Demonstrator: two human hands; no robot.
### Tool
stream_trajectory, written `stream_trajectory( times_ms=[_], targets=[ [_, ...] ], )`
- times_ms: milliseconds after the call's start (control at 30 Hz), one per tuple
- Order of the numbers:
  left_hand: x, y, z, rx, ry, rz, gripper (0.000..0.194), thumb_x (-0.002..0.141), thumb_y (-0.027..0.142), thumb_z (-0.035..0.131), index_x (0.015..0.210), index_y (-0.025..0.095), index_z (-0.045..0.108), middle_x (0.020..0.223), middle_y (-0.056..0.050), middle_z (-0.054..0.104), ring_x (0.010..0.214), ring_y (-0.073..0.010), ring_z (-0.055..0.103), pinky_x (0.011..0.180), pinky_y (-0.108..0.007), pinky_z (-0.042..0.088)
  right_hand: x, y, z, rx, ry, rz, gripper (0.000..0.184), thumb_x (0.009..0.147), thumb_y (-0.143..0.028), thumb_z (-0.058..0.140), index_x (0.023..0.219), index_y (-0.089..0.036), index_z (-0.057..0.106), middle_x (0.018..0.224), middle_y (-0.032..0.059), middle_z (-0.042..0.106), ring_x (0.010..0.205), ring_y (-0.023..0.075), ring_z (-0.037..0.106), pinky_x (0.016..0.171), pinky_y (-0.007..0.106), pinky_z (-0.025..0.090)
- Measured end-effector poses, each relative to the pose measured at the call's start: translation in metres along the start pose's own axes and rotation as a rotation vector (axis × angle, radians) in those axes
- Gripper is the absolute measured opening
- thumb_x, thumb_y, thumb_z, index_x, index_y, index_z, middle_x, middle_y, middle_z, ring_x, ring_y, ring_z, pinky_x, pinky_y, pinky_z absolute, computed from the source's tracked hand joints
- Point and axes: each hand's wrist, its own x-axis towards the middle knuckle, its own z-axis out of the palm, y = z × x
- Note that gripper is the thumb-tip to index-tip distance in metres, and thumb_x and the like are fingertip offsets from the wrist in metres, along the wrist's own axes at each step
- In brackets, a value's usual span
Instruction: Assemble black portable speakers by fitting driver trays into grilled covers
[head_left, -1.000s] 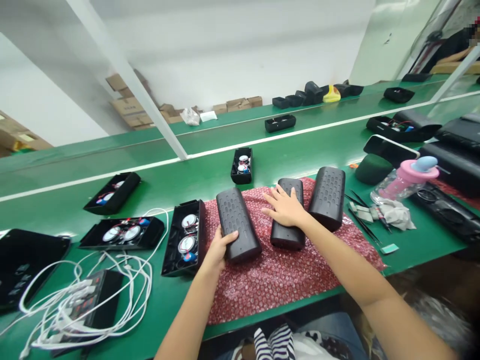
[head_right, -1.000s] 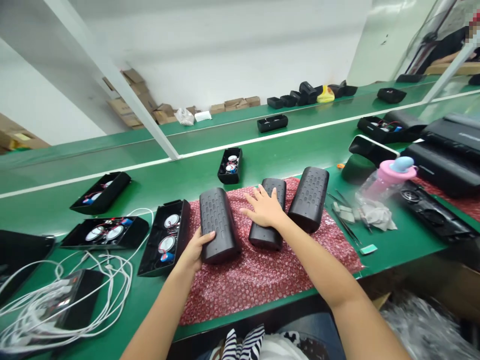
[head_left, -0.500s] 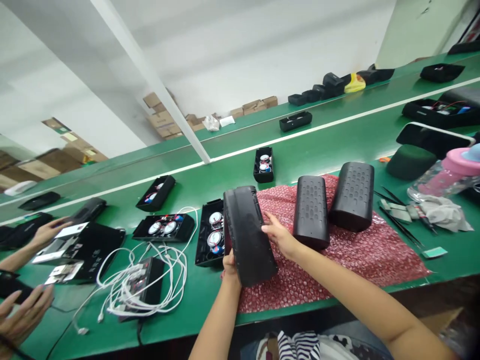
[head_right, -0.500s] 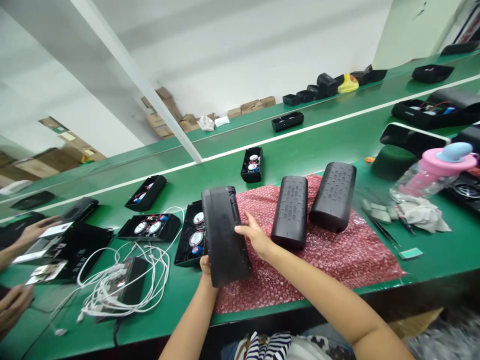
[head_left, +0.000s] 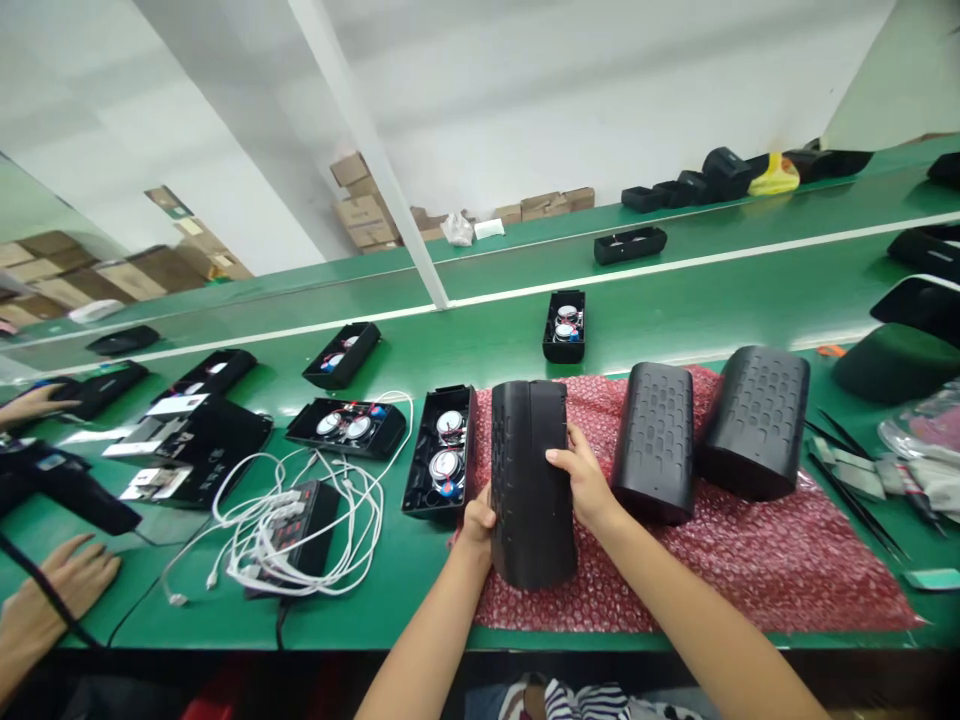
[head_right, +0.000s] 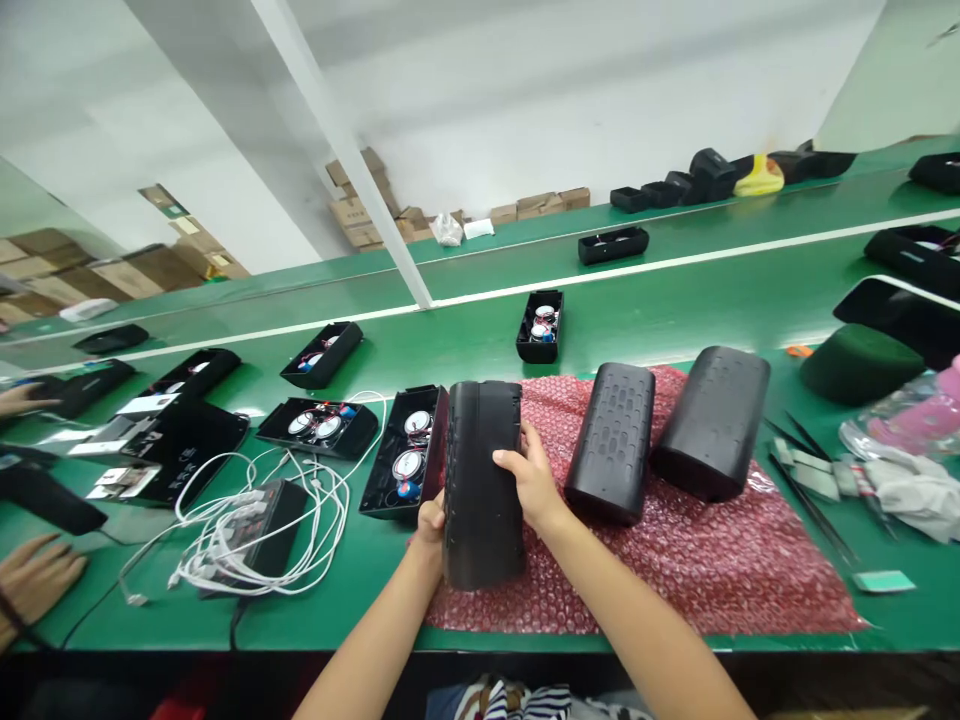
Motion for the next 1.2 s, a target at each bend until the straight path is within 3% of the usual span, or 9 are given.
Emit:
stream_trajectory(
  times_ms=[167,300,567,800,1033,1100,1200],
  targets=[
    [0.004,-0.001,0.0,-0.046,-0.091,-0.031,0.052,0.046,0.01,0.058,0.096,0.011,0.071,0.081,-0.009,0.074,0.066,-0.0247,0.07,0.065,-0.032,0.058,-0.005,0.002,-0.003,0.11,0.111,0.007,0.055,0.063,-0.031,0.068,0.115,-0.026,0.049,0.102,0.0016,0.068,0.093,0.0227,0.064,0.085,0.037,0.051],
    [0.003,0.0,0.002,-0.056,-0.126,-0.067,0.052,0.047,0.008,0.059,0.096,0.011,0.072,0.085,-0.009,0.075,0.072,-0.0266,0.071,0.072,-0.035,0.059,-0.008,-0.005,-0.001,0.173,0.142,-0.003,0.054,0.059,-0.027,0.071,0.109,-0.024,0.051,0.103,0.0023,0.068,0.099,0.0241,0.062,0.089,0.037,0.048],
    [-0.002,-0.001,0.002,-0.076,-0.136,-0.105,0.046,0.052,0.01,0.07,0.097,0.015,0.075,0.089,-0.008,0.075,0.079,-0.0285,0.071,0.078,-0.036,0.058,-0.002,-0.008,-0.014,0.203,-0.103,0.081,0.077,0.056,-0.022,0.073,0.125,-0.028,0.038,0.119,0.003,0.06,0.107,0.0252,0.057,0.093,0.04,0.045],
    [-0.006,0.008,-0.004,-0.057,-0.132,-0.189,0.049,0.052,0.02,0.079,0.101,0.013,0.074,0.095,-0.011,0.074,0.084,-0.034,0.07,0.081,-0.042,0.057,0.002,-0.001,-0.021,0.07,-0.331,-0.022,0.095,0.058,-0.023,0.076,0.14,-0.026,0.027,0.148,0.0079,0.035,0.136,0.0262,0.036,0.114,0.042,0.026],
    [-0.003,0.009,-0.018,-0.042,-0.128,-0.208,0.055,0.053,0.019,0.072,0.107,0.01,0.072,0.095,-0.013,0.074,0.086,-0.0338,0.07,0.081,-0.043,0.056,0.005,0.01,-0.02,0.059,-0.242,-0.094,0.097,0.062,-0.028,0.077,0.145,-0.025,0.026,0.136,0.0091,0.048,0.127,0.0275,0.046,0.109,0.044,0.035],
    [-0.003,0.009,-0.021,-0.04,-0.109,-0.21,0.056,0.053,0.019,0.07,0.109,0.012,0.071,0.096,-0.012,0.074,0.087,-0.0327,0.07,0.082,-0.042,0.056,0.005,0.011,-0.021,0.03,-0.233,-0.095,0.098,0.065,-0.029,0.076,0.147,-0.024,0.023,0.142,0.0095,0.043,0.131,0.0271,0.042,0.111,0.043,0.032],
    [-0.005,0.008,-0.023,-0.023,-0.067,-0.2,0.054,0.051,0.019,0.067,0.104,0.01,0.073,0.092,-0.012,0.074,0.083,-0.0323,0.07,0.083,-0.043,0.055,0.003,0.008,-0.024,-0.013,-0.339,-0.075,0.106,0.066,-0.029,0.074,0.15,-0.024,0.01,0.15,0.01,0.033,0.135,0.0271,0.037,0.113,0.043,0.029]
  ],
)
